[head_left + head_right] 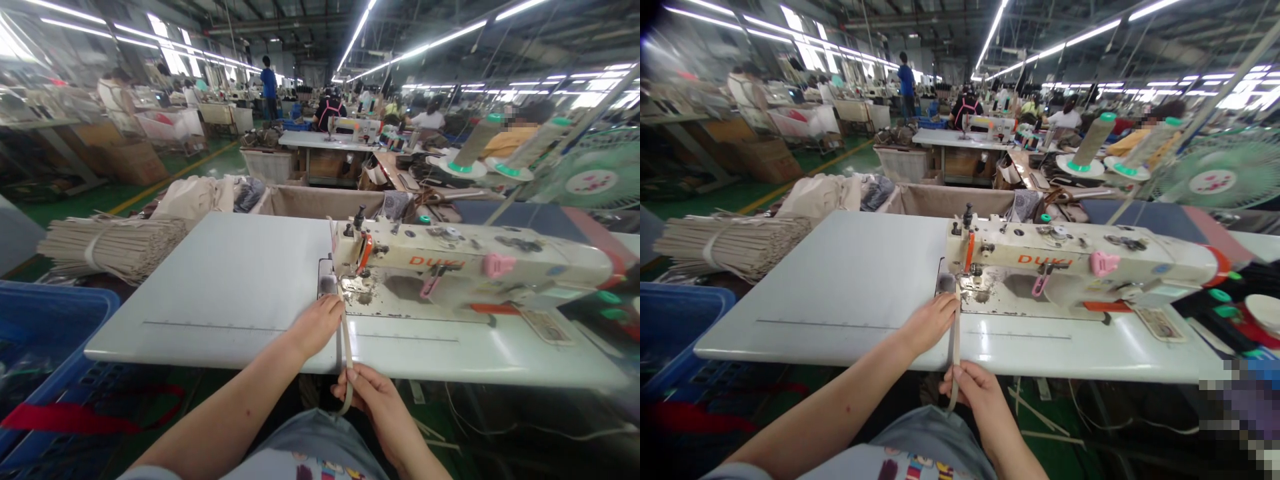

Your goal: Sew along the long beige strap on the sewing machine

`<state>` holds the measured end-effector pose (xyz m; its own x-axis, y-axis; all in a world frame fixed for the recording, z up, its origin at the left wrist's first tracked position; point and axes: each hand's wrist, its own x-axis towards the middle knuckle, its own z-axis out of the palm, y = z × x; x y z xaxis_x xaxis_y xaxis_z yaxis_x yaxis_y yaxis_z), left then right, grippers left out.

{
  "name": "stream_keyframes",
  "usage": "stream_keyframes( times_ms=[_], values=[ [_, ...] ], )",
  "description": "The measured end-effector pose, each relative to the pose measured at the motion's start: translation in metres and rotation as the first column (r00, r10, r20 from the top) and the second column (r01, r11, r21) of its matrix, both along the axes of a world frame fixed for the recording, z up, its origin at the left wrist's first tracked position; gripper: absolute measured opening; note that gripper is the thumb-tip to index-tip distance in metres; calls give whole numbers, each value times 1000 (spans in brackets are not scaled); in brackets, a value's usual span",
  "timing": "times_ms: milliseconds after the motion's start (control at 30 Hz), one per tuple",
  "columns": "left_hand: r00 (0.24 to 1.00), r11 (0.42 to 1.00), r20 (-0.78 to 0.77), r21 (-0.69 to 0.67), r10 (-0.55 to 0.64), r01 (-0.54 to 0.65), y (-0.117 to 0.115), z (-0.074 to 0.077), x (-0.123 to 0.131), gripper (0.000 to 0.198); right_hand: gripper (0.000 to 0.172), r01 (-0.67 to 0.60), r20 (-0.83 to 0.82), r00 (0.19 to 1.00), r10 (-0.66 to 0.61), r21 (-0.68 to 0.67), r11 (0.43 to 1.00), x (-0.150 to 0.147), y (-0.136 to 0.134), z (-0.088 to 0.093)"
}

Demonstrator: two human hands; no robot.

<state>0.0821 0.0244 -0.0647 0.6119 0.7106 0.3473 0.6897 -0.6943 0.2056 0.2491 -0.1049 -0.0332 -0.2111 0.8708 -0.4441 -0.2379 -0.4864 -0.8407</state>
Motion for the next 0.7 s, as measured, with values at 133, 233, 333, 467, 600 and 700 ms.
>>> stream_keyframes(
  times_ms=[133,233,333,467,600,700],
  values=[
    [1000,1000,6,-5,2,-2,0,-2,0,17,49,-30,46,999,29,13,999,4,-4,-6],
    [1000,1000,3,4,8,-8,0,-3,0,17,50,-66,110,992,61,37,997,6,-8,-4],
    [1000,1000,-3,9,3,-3,1,-5,0,18,48,-82,145,987,72,65,995,6,-11,-1],
    [999,1000,-49,27,-9,10,3,-6,2,18,48,-81,142,987,71,66,995,6,-12,-3],
    [997,999,-71,44,3,0,4,-2,5,24,51,-111,160,982,101,56,992,7,-10,-8],
    [998,999,-60,34,13,-11,4,2,5,28,52,-125,170,979,114,54,991,8,-8,-10]
  ],
)
